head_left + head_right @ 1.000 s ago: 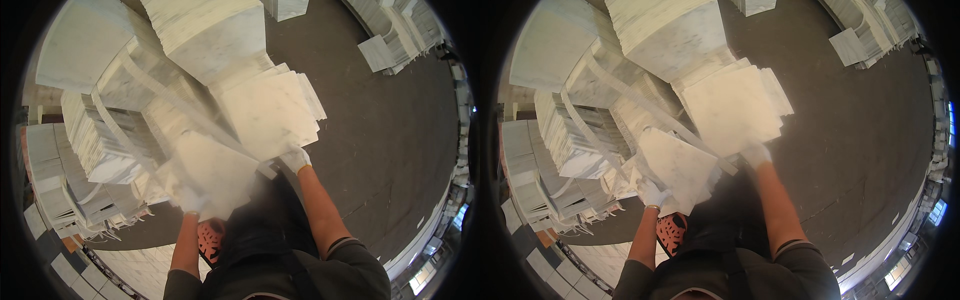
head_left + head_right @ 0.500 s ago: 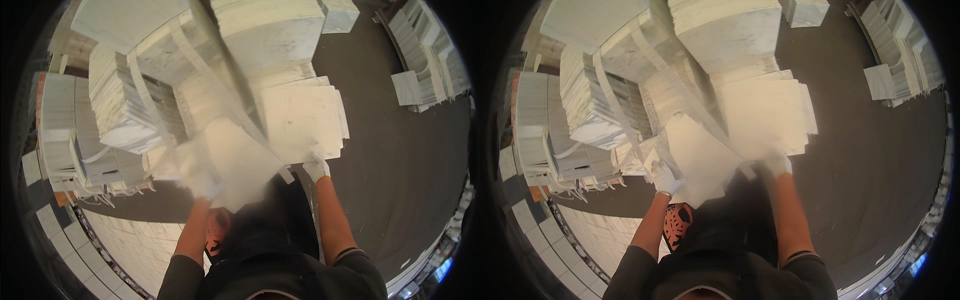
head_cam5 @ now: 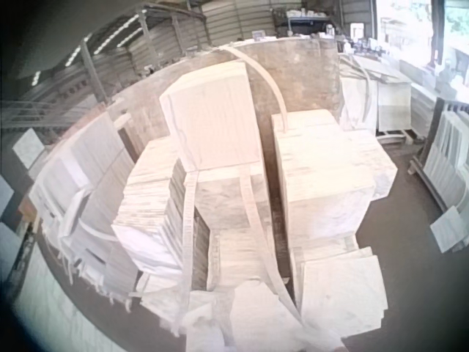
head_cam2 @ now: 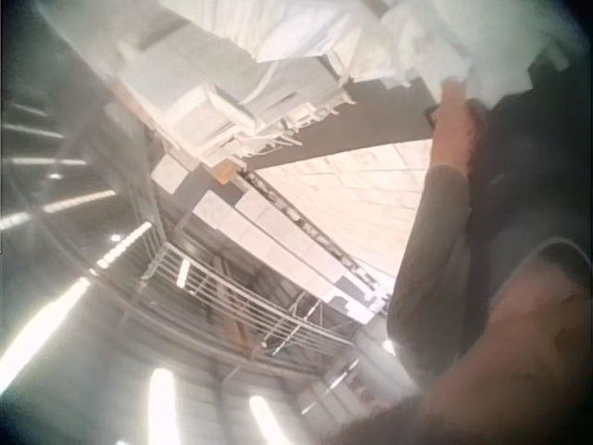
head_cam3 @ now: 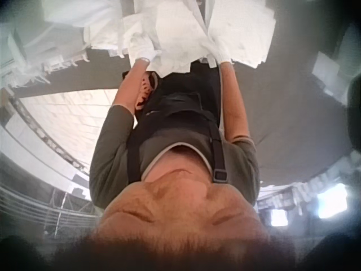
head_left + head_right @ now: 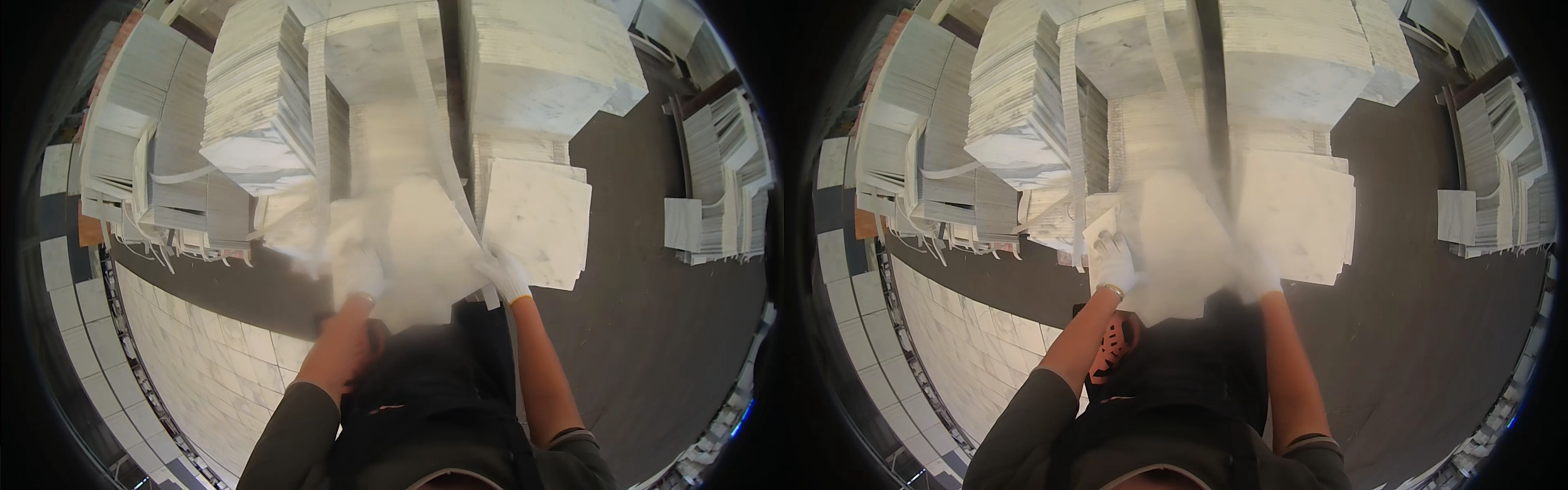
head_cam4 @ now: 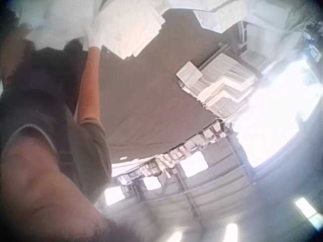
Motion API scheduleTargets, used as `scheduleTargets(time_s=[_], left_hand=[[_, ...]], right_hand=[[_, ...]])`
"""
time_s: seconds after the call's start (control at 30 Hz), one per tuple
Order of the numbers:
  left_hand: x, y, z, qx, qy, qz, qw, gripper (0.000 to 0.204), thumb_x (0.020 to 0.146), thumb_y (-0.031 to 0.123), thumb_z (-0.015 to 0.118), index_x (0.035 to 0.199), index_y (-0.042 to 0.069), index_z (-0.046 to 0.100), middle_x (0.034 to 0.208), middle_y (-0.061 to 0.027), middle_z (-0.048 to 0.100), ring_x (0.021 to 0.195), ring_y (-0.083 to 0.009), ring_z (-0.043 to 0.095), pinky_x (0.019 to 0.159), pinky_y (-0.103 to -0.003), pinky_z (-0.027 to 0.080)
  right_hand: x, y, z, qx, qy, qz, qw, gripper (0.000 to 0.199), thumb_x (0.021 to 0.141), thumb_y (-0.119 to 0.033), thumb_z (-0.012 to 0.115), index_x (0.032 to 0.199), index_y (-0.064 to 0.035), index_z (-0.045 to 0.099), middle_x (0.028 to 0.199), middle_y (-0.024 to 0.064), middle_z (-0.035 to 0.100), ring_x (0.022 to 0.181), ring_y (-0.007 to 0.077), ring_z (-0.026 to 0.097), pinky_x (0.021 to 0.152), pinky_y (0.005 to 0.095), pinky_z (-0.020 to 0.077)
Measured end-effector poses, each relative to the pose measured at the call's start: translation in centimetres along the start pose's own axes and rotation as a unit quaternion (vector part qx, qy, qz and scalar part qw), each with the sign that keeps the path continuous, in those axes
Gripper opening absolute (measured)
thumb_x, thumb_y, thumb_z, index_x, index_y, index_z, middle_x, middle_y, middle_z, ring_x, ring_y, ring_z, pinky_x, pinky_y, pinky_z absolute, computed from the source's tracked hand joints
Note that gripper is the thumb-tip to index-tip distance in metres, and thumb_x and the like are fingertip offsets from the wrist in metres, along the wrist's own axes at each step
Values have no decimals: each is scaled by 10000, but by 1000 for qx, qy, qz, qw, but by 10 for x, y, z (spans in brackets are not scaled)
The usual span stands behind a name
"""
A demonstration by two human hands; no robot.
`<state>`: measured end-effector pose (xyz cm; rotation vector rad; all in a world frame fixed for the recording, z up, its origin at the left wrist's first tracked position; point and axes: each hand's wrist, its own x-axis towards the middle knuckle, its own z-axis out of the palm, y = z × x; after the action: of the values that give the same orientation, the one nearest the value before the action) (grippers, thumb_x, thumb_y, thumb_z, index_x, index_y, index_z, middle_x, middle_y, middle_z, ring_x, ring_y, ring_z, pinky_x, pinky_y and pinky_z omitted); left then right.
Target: The person repeatedly picks up white square tiles from a stack and places them on the floor in a grid pattern. They walk back and forth between the stack and the placement area, aligning each tile with existing ones.
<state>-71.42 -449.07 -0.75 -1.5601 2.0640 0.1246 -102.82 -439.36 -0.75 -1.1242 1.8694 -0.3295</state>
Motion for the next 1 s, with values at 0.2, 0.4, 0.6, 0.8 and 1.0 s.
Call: scheduleTargets(time_s=[0.2, 0.4, 0.6, 0.8, 1.0], left_hand=[[-19, -23, 27, -186, 59, 31, 980, 1018, 716, 451, 831, 1477, -33, 357, 1550, -325, 296, 1409, -488, 324, 1154, -494, 327], [-88, -58, 48, -544, 71, -157, 821, 771, 913, 468, 664, 1502, 15, 455, 1498, -211, 506, 1336, -320, 539, 1149, -371, 367], [-71, -65, 68, -873, 3, -119, 473, 640, 981, 330, 645, 1492, -11, 463, 1442, -98, 554, 1315, -200, 510, 1089, -325, 412], [-32, -75, 94, -823, 19, -176, 540, 532, 1000, 389, 637, 1313, -42, 633, 1281, -71, 662, 1161, -150, 586, 994, -286, 459], [-76, -124, 79, -861, 41, -239, 448, 558, 1018, 462, 605, 1213, -52, 696, 1185, -72, 704, 1038, -127, 637, 927, -274, 495]], right_hand=[[30, 17, 51, 14, 20, 45, 999, 813, 880, -603, 620, 1387, 29, 554, 1239, 254, 670, 1127, 387, 651, 971, 433, 504], [22, 25, 38, 19, -20, 77, 997, 781, 903, -575, 614, 1352, 63, 576, 1226, 228, 674, 1065, 309, 664, 891, 389, 526], [10, 21, 28, 34, -59, 30, 997, 752, 910, -542, 632, 1301, 99, 592, 1160, 206, 686, 962, 259, 667, 811, 371, 533], [-19, 38, 65, 72, 2, 61, 996, 645, 919, -501, 643, 1222, 69, 642, 976, 137, 690, 745, 199, 661, 492, 358, 510], [-97, -29, 87, 101, -78, -42, 991, 459, 935, -369, 668, 1179, 19, 674, 835, 43, 668, 723, 118, 642, 581, 259, 506]])
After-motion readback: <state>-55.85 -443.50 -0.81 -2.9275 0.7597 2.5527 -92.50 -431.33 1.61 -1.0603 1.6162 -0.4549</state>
